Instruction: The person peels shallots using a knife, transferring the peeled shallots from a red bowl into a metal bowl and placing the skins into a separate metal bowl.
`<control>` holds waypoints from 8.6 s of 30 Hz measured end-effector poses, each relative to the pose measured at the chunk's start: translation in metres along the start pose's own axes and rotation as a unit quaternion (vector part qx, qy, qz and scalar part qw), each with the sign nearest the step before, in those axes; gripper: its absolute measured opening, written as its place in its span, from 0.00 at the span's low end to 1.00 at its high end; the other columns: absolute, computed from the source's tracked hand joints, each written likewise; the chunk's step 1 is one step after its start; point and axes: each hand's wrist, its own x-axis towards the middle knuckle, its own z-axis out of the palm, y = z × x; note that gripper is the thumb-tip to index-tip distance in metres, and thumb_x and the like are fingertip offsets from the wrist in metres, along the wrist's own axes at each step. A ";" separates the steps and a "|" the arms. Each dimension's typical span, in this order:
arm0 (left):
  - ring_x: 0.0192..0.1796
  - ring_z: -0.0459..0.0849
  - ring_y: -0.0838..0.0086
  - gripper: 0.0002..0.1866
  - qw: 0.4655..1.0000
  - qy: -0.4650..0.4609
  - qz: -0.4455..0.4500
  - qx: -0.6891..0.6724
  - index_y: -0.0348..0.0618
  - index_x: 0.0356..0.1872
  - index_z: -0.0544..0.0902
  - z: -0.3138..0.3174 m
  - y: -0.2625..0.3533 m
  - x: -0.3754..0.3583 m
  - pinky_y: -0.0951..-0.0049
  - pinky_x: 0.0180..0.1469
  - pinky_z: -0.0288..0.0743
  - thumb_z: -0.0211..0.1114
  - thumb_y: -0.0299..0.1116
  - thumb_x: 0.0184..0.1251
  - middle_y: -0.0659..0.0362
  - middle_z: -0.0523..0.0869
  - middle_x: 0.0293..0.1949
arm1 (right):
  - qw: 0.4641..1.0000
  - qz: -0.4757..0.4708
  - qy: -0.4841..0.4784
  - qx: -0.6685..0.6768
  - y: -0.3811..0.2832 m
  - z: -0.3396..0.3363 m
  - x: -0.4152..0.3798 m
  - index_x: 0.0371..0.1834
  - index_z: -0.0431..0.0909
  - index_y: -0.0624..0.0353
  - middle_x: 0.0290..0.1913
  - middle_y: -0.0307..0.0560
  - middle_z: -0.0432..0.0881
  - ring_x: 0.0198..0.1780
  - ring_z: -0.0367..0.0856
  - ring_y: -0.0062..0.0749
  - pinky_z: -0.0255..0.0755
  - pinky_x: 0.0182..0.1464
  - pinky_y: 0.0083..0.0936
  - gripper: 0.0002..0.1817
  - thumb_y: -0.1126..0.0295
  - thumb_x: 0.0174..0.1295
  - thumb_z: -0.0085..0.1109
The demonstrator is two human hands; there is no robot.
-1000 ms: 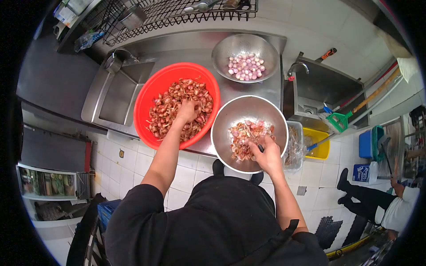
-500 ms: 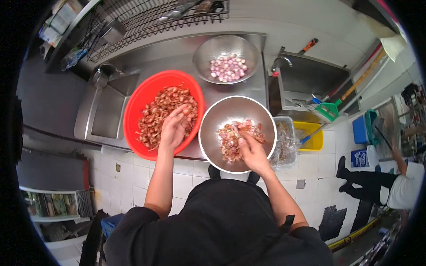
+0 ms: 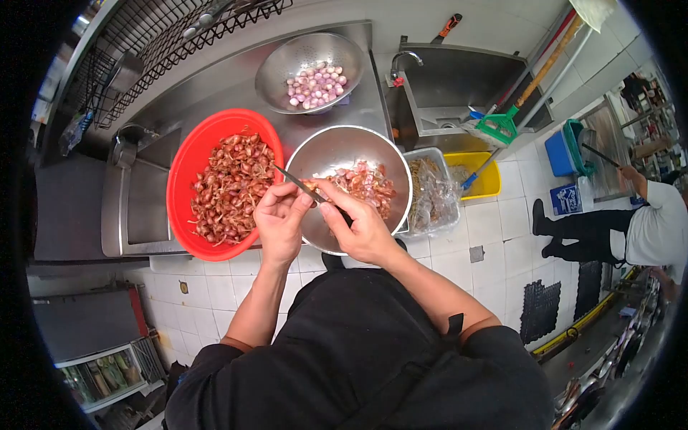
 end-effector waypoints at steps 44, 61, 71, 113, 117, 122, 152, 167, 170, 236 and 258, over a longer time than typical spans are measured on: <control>0.53 0.83 0.72 0.14 0.994 0.010 -0.019 -0.106 0.35 0.57 0.79 -0.002 0.002 -0.003 0.69 0.59 0.77 0.62 0.21 0.71 0.53 0.85 0.52 | 0.996 0.063 -0.015 0.057 -0.002 0.000 -0.001 0.70 0.69 0.66 0.63 0.55 0.79 0.63 0.77 0.31 0.71 0.63 0.27 0.25 0.72 0.71 0.56; 0.53 0.84 0.71 0.15 0.998 0.004 0.057 0.018 0.30 0.55 0.78 0.015 0.019 -0.002 0.70 0.58 0.78 0.62 0.17 0.69 0.50 0.84 0.54 | 0.971 0.154 0.018 0.184 -0.005 -0.016 0.012 0.61 0.77 0.69 0.47 0.45 0.86 0.47 0.81 0.21 0.74 0.52 0.19 0.18 0.71 0.73 0.55; 0.52 0.84 0.75 0.18 0.998 -0.012 0.002 -0.057 0.30 0.58 0.77 0.007 0.025 -0.001 0.74 0.57 0.78 0.64 0.17 0.68 0.53 0.85 0.50 | 0.996 -0.068 -0.013 -0.056 -0.024 -0.008 0.008 0.67 0.73 0.64 0.56 0.59 0.83 0.59 0.83 0.38 0.72 0.61 0.30 0.23 0.72 0.69 0.57; 0.50 0.84 0.74 0.17 0.998 -0.062 -0.012 0.001 0.31 0.57 0.78 0.004 0.028 0.003 0.74 0.54 0.79 0.64 0.18 0.68 0.52 0.85 0.51 | 0.992 -0.101 0.038 -0.062 -0.023 -0.005 0.009 0.62 0.75 0.68 0.43 0.51 0.85 0.37 0.82 0.25 0.76 0.44 0.22 0.20 0.77 0.66 0.60; 0.50 0.85 0.75 0.16 0.995 -0.076 0.030 0.060 0.30 0.56 0.79 0.004 0.030 0.003 0.76 0.54 0.80 0.64 0.18 0.68 0.52 0.85 0.51 | 0.999 0.022 0.003 -0.027 -0.030 -0.009 0.004 0.60 0.80 0.66 0.50 0.58 0.86 0.50 0.85 0.32 0.76 0.54 0.26 0.18 0.77 0.67 0.58; 0.51 0.84 0.76 0.17 0.997 -0.066 -0.004 0.027 0.31 0.57 0.78 0.006 0.033 0.002 0.76 0.54 0.80 0.64 0.17 0.68 0.52 0.85 0.50 | 0.999 0.014 0.041 0.033 -0.020 -0.009 0.008 0.59 0.80 0.67 0.50 0.55 0.86 0.53 0.83 0.29 0.75 0.56 0.24 0.17 0.76 0.68 0.57; 0.52 0.83 0.75 0.14 0.996 -0.082 -0.008 0.039 0.30 0.54 0.79 0.002 0.039 0.005 0.73 0.56 0.78 0.63 0.18 0.69 0.54 0.85 0.50 | 0.999 -0.047 -0.026 0.004 -0.021 -0.011 0.014 0.64 0.75 0.67 0.59 0.58 0.83 0.61 0.82 0.37 0.71 0.63 0.30 0.22 0.75 0.67 0.58; 0.54 0.84 0.72 0.18 0.998 -0.063 -0.002 0.012 0.29 0.57 0.77 0.019 0.041 0.004 0.73 0.58 0.78 0.63 0.15 0.67 0.50 0.84 0.53 | 0.984 0.111 -0.013 0.141 -0.022 -0.028 0.012 0.61 0.79 0.65 0.53 0.50 0.86 0.54 0.81 0.23 0.72 0.59 0.23 0.17 0.74 0.71 0.54; 0.56 0.82 0.71 0.19 0.997 -0.069 -0.020 -0.006 0.30 0.59 0.76 0.018 0.036 0.001 0.72 0.60 0.76 0.63 0.16 0.67 0.50 0.84 0.54 | 0.986 0.104 -0.021 0.125 -0.022 -0.036 0.013 0.61 0.78 0.66 0.54 0.50 0.86 0.55 0.81 0.24 0.72 0.59 0.23 0.17 0.74 0.71 0.54; 0.54 0.85 0.72 0.16 0.993 -0.098 -0.063 -0.004 0.29 0.56 0.77 -0.028 0.033 0.029 0.73 0.57 0.80 0.63 0.15 0.67 0.50 0.85 0.51 | 0.992 -0.054 0.013 -0.111 -0.017 0.013 0.031 0.64 0.75 0.66 0.50 0.54 0.85 0.47 0.86 0.36 0.76 0.53 0.26 0.22 0.76 0.67 0.58; 0.54 0.84 0.72 0.15 0.996 -0.085 -0.016 0.033 0.29 0.54 0.77 -0.025 0.042 0.007 0.73 0.58 0.79 0.63 0.14 0.66 0.52 0.84 0.50 | 0.998 -0.039 -0.012 -0.057 -0.016 0.016 0.020 0.62 0.77 0.67 0.55 0.54 0.85 0.49 0.84 0.29 0.76 0.52 0.25 0.19 0.76 0.68 0.56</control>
